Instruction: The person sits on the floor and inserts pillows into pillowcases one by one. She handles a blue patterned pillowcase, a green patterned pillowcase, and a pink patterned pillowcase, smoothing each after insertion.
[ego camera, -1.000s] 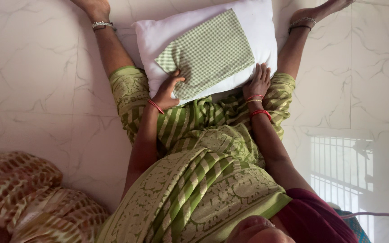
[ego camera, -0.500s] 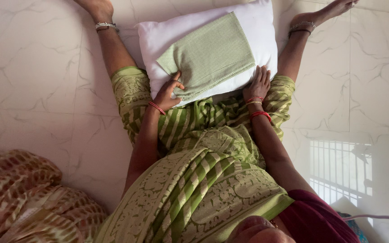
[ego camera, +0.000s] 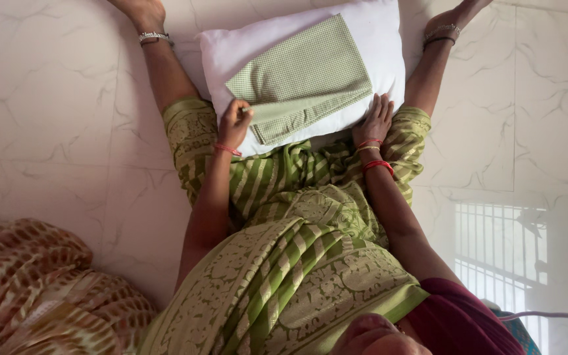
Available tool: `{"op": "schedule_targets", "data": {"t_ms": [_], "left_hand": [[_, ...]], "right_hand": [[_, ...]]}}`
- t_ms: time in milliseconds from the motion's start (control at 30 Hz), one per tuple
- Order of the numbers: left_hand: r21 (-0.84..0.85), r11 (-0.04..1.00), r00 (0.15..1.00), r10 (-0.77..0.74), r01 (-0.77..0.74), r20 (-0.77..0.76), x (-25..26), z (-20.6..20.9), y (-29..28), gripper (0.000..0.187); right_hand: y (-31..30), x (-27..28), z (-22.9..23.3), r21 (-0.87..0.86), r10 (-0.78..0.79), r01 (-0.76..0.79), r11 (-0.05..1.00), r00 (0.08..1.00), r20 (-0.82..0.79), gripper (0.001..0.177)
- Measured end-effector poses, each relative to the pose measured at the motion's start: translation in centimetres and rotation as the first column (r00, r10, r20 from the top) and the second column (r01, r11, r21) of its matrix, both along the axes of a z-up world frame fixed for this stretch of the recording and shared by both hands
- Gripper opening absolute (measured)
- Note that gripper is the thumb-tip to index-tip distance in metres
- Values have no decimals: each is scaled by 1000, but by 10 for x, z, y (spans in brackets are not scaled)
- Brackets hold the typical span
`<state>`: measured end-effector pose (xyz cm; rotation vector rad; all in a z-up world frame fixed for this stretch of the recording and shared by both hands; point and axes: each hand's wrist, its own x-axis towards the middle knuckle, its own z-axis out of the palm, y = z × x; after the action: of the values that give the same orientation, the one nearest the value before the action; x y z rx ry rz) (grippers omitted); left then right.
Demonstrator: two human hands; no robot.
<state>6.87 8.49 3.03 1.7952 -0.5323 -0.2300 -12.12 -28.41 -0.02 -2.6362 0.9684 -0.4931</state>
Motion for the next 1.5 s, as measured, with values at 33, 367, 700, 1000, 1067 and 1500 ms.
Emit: {"op": "schedule_targets", "data": {"t_ms": [33,367,700,1000,1067,1500], "left_hand": [[-16,998,996,58,-57,73,11,9,-2,17],[-620,715,946,254,-323,-200,105,55,-29,51],[-236,919,942,334,-316,40,6,-22,-9,59],[-283,917,959,281,-280,-41,-1,-48,4,47],[-295,919,964,264,-261,-31,-6,-46,5,44],[-232,933,956,292,-275,41,-17,-20,5,30]], "right_hand": [[0,1,-1,-7,3,-3,1000,1000,8,91],[10,2,10,22,6,-6,1000,1000,-24,97],[44,15,29,-177,66,-25,984,971,229,80],[167,62,114,-208,542,-517,830,835,89,49],[165,75,101,-279,486,-435,856,861,148,41],[37,-6,132,689,-412,-397,607,584,699,5]]}}
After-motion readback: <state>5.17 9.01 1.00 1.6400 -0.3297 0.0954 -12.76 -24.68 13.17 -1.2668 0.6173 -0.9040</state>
